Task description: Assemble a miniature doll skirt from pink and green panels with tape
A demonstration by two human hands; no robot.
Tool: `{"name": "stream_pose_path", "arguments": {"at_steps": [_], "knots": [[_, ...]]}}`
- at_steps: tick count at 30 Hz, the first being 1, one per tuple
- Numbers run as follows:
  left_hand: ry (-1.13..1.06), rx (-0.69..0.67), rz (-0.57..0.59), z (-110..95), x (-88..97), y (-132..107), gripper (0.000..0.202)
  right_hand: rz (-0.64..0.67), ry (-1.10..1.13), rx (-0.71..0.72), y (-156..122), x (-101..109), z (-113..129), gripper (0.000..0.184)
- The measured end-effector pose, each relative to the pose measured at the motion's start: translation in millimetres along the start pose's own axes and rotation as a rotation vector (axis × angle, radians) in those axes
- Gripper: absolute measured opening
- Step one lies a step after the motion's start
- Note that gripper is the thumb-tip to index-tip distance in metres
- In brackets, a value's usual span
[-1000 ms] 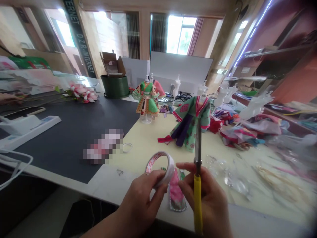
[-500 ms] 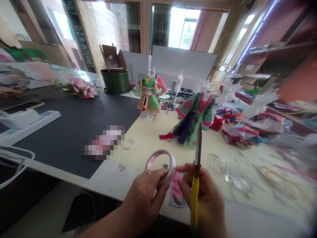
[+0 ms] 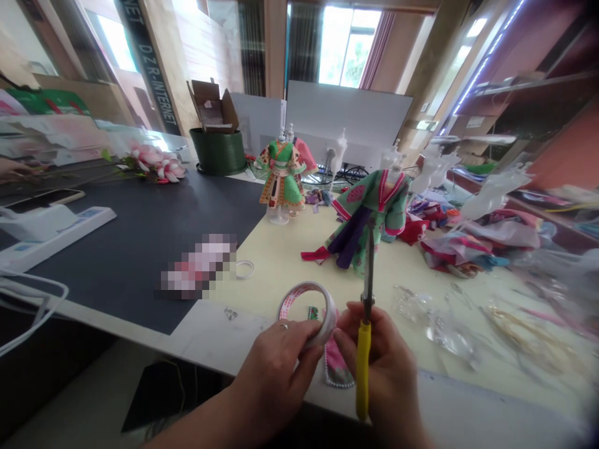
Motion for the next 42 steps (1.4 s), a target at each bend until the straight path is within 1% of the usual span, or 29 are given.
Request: {"name": "stream_pose_path", "arguments": {"at_steps": [3,7,10,13,16,21,27,29,31,33,36,39,40,42], "knots": [[-0.008,0.004,0.014,1,-1.0,-1,0.017,-0.026,-0.018,-0.007,2,-1,3,0.02],[0.009,0.007,0.037,2,-2.1,-2,0.019,-0.029,0.013,-0.068,2,-1,3,0.02],[0.014,0.015,0.04,3,-2.3,-2,0.024,-0.045,0.014,-0.087,2,0,1,0.023],[0.034,0.063,0.04,4,-2.1,-2,0.032,-0.051,0.002,-0.082,2,0,0,0.025],[0.039,0.08,0.043,5,-1.7,-1,0.032,-0.065,-0.007,-0.061,2,0,1,0.023],[0.026,0.039,0.031,4,-0.3,0,0.025,-0.077,-0.071,-0.006,2,0,4,0.019],[-0.055,-0.008,-0.016,2,1.4,3,0.022,-0.133,-0.072,0.052,-4,3,-5,0.019],[-0.097,-0.01,-0.027,2,1.6,4,0.022,-0.123,-0.077,0.05,-5,2,-8,0.02],[-0.144,0.03,-0.016,1,2.0,5,0.02,-0.116,-0.08,0.059,-7,2,-8,0.019],[-0.198,0.102,0.015,1,2.8,4,0.017,-0.099,-0.077,0.062,-9,2,-4,0.018],[-0.291,0.225,0.056,2,6.4,4,0.012,-0.091,-0.087,0.017,-11,6,7,0.016],[-0.389,0.358,0.063,3,12.7,8,0.008,-0.072,-0.151,-0.016,-12,21,17,0.019],[-0.426,0.41,0.062,4,14.9,9,0.009,-0.039,-0.177,-0.029,-12,27,18,0.022],[-0.515,0.513,0.058,3,18.7,12,0.015,0.083,-0.235,-0.068,-13,42,14,0.031]]}}
Point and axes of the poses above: each hand's wrist, its own y-axis towards the middle knuckle, its own x-axis out of the back of the hand, z = x × y, the point moved 2 cm from there along y, towards the middle knuckle, and after that the axes turned 4 degrees about -x, right-handed, at the moved point
